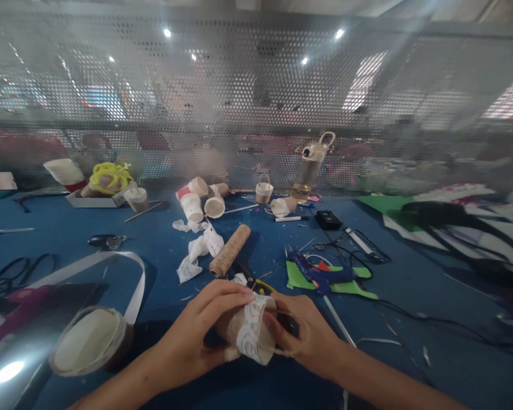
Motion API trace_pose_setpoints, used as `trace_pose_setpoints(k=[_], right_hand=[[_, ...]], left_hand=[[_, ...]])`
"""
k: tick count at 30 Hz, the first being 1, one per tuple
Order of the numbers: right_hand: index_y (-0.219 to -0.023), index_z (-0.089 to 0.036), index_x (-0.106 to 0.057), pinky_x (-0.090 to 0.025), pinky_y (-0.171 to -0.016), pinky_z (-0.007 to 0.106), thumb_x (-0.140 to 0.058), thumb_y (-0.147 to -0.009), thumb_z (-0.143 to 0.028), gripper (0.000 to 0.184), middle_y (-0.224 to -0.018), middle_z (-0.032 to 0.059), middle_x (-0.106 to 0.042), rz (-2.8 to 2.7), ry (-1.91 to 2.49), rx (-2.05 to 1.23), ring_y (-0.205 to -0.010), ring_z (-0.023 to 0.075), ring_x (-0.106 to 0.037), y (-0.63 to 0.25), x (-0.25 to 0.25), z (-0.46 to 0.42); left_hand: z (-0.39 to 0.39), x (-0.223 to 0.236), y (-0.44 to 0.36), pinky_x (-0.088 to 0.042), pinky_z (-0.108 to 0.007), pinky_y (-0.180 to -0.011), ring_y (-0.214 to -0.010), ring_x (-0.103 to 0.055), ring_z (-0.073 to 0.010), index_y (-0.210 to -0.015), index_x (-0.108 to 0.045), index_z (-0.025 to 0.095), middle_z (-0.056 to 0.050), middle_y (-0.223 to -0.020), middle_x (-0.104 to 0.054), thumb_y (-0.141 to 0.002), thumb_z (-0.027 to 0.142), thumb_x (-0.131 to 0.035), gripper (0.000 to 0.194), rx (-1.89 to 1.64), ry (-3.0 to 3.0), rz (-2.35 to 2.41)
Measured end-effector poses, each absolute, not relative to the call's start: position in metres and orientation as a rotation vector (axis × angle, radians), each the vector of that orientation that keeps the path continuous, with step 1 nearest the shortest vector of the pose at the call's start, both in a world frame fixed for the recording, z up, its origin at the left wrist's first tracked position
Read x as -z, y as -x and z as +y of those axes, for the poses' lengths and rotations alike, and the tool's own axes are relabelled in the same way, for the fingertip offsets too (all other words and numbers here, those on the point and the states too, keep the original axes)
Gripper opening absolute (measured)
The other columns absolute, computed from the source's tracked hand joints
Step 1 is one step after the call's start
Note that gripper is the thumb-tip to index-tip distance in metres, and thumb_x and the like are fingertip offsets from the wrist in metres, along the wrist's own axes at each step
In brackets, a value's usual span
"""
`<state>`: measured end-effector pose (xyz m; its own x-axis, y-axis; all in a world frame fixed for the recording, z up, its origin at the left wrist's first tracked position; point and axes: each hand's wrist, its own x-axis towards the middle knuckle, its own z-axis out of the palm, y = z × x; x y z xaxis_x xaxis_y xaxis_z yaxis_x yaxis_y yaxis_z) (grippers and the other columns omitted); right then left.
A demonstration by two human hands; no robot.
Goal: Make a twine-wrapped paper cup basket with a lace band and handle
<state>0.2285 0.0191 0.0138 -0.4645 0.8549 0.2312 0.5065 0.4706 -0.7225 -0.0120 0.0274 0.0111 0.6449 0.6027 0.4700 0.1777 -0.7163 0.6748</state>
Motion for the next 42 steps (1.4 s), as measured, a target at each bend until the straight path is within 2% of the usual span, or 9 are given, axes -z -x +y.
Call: trace_pose_setpoints(k=[10,24,42], right_hand=[[-0.077,-0.016,-0.06,-0.031,-0.05,0.025,-0.043,-0.097,-0.051,0.043,-0.063,-0.0002,-0.054,-2.117,1.104,-0.837,-0.053,0.0111,-0.045,-0.2297,-0.0131,0.0186],[-0.076,-0.018,-0.056,-0.032,-0.051,0.026,-0.042,-0.097,-0.042,0.035,-0.061,-0.0008,-0.053,-2.137,1.084,-0.76,-0.052,0.0116,-0.044,-0.2293,-0.0159,0.0169],[-0.071,-0.02,-0.048,-0.031,-0.053,0.026,-0.041,-0.098,-0.041,0.035,-0.061,-0.0018,-0.05,-2.148,1.027,-0.708,-0.054,0.0113,-0.043,-0.2323,-0.0137,0.0173]], left_hand=[[0.0272,-0.0143,0.0107,-0.043,-0.04,-0.11,-0.129,-0.05,-0.0247,-0.144,-0.041,0.03,-0.009,-0.138,-0.051,-0.085,0.016,-0.074,0.069,-0.921,-2.316,0.62],[0.0259,-0.0156,0.0127,-0.045,-0.041,-0.109,-0.128,-0.051,-0.0257,-0.144,-0.042,0.03,-0.01,-0.138,-0.051,-0.085,0.015,-0.073,0.068,-0.946,-2.318,0.613],[0.0262,-0.0164,0.0134,-0.043,-0.04,-0.11,-0.13,-0.05,-0.0256,-0.144,-0.041,0.031,-0.01,-0.139,-0.05,-0.087,0.017,-0.072,0.067,-0.933,-2.302,0.604]])
